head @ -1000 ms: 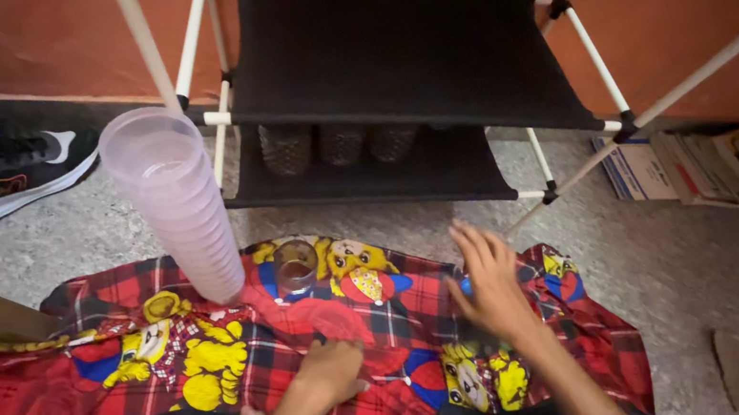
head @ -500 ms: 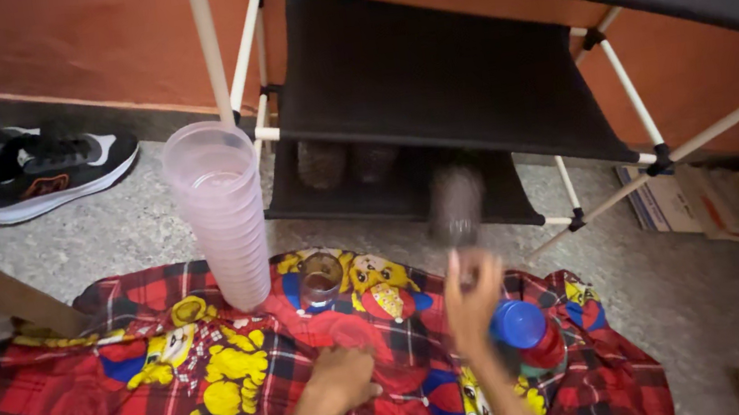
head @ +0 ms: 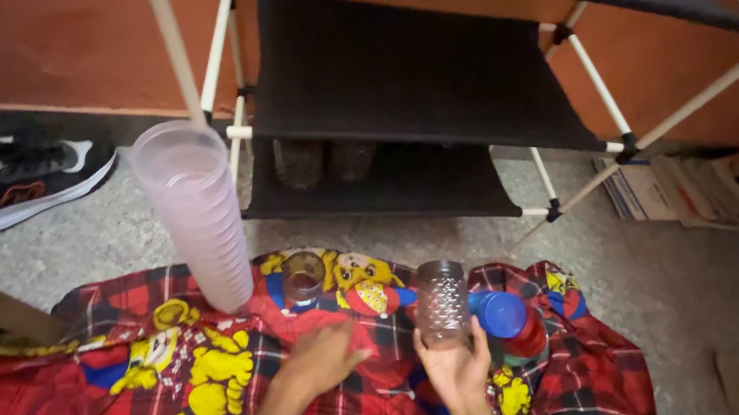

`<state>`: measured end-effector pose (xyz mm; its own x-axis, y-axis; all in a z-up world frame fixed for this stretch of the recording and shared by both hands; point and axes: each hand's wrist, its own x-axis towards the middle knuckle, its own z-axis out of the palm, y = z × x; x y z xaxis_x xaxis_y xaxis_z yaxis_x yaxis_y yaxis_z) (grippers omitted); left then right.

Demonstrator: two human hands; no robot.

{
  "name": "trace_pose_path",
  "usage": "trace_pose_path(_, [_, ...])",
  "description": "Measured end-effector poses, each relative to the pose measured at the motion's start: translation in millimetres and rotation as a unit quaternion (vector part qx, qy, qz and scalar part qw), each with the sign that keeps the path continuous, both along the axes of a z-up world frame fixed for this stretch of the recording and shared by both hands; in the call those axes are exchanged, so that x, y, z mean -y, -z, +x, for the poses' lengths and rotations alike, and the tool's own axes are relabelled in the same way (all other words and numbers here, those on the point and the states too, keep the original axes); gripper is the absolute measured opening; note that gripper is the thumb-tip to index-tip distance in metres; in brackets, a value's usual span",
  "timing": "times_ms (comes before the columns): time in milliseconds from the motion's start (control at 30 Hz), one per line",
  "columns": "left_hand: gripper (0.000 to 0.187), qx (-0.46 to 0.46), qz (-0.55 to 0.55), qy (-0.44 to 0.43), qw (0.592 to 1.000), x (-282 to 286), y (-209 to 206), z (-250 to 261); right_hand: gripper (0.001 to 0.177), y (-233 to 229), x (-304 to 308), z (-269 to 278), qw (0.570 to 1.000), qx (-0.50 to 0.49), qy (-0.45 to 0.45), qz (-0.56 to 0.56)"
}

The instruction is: The person sits on a blanket and repeatedly picks up plastic cups from a nearby shelf, separates them, and stacks them on the floor. The person handles red, blue, and clear cups, arranging them into small stacks.

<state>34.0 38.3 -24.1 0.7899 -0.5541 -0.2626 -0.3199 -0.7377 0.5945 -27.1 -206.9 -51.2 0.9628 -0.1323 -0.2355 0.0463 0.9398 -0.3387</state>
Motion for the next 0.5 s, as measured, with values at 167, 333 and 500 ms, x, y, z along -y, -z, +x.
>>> trace_pose_path(167, [0.087,-0.185,-0.444,-0.065,0.874,33,-20,-8,0.064,-7,-12,-17,0.956,0.104,-0.087,-0.26])
trace_pose_path(333, [0.091,-0.03,-0.365,-0.112,0.924,29,-43,-15,0.064,-35,3,-17,0.806,-0.011,-0.187,-0.561])
trace_pose_path(500, [0.093,0.193,-0.252,0.0,0.948,28,-50,-24,0.063,-67,21,-21,0.767,-0.085,-0.267,-0.577])
